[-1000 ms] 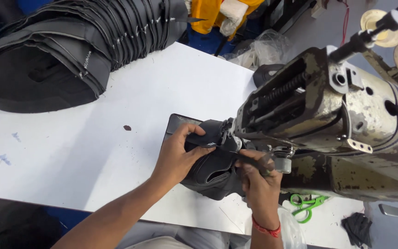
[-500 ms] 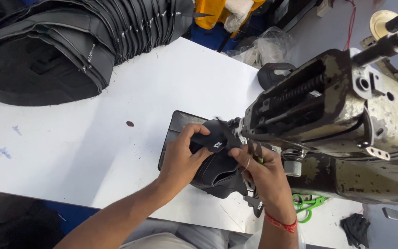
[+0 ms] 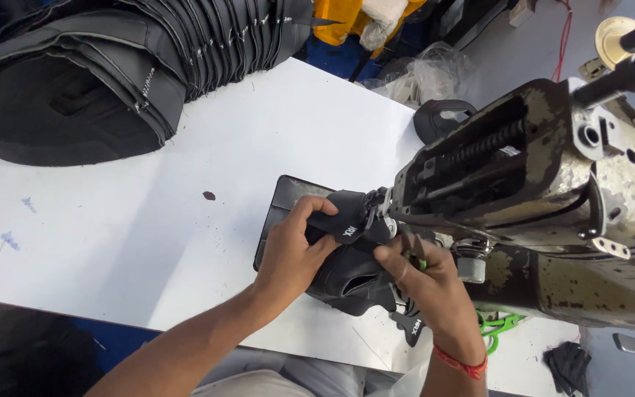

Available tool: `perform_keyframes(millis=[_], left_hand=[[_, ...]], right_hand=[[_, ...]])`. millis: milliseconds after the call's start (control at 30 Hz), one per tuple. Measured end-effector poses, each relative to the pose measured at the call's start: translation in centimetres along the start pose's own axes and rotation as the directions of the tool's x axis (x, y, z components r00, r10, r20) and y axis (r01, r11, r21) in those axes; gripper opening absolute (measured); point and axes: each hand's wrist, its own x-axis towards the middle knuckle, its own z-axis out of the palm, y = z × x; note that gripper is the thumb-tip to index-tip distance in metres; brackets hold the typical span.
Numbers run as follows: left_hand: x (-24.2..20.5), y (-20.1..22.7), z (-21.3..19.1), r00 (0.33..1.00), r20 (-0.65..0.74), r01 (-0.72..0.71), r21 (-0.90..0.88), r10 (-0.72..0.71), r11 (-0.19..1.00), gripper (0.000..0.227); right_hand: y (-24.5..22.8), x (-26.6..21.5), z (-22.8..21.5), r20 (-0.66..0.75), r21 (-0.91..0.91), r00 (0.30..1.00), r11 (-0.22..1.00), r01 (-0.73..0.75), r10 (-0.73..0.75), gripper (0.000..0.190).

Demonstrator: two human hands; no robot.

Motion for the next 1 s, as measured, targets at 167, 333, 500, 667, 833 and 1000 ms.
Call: perform_keyframes(millis=[167, 333, 500, 667, 833, 1000], left_hand=[[0.3, -0.3, -0.2, 1.0, 0.024, 0.001, -0.006, -0.001, 1.0, 0.033], [0.8, -1.5, -1.0, 0.976, 0.167, 0.174, -0.218, -0.139, 0.96, 0.034], [0.7, -0.9, -1.7, 0.88, 0.392, 0.444, -0.483, -0.268, 0.755, 0.041], [0.7, 0.0, -1.1, 0.897, 0.36, 0.402, -0.431, -0.255, 0.807, 0.046], [0.1, -0.5, 0.4, 0.921, 0.253, 0.383, -0.438, -0.297, 0.813, 0.042], [0.1, -0.5, 1.0, 0.93, 0.205, 0.366, -0.469, -0.304, 0.804, 0.04]], right_hand=[[-1.6, -0.2, 1.8, -0.124, -0.254, 0.992, 0.965, -0.069, 0.038, 0.023], [-2.3, -0.4, 3.1, -0.229, -0.344, 0.973, 0.932, -0.117, 0.037, 0.021], [-1.1, -0.1, 3.1, -0.273, -0.307, 0.961, 0.95, -0.047, -0.04, 0.021], [-1.1, -0.1, 3.7, -0.358, -0.261, 0.93, 0.965, -0.013, -0.084, 0.023], [0.0, -0.3, 3.4, -0.363, -0.25, 0.927, 0.968, -0.003, -0.091, 0.025], [0.8, 0.1, 2.9, -0.347, -0.255, 0.928, 0.966, 0.045, -0.135, 0.028]])
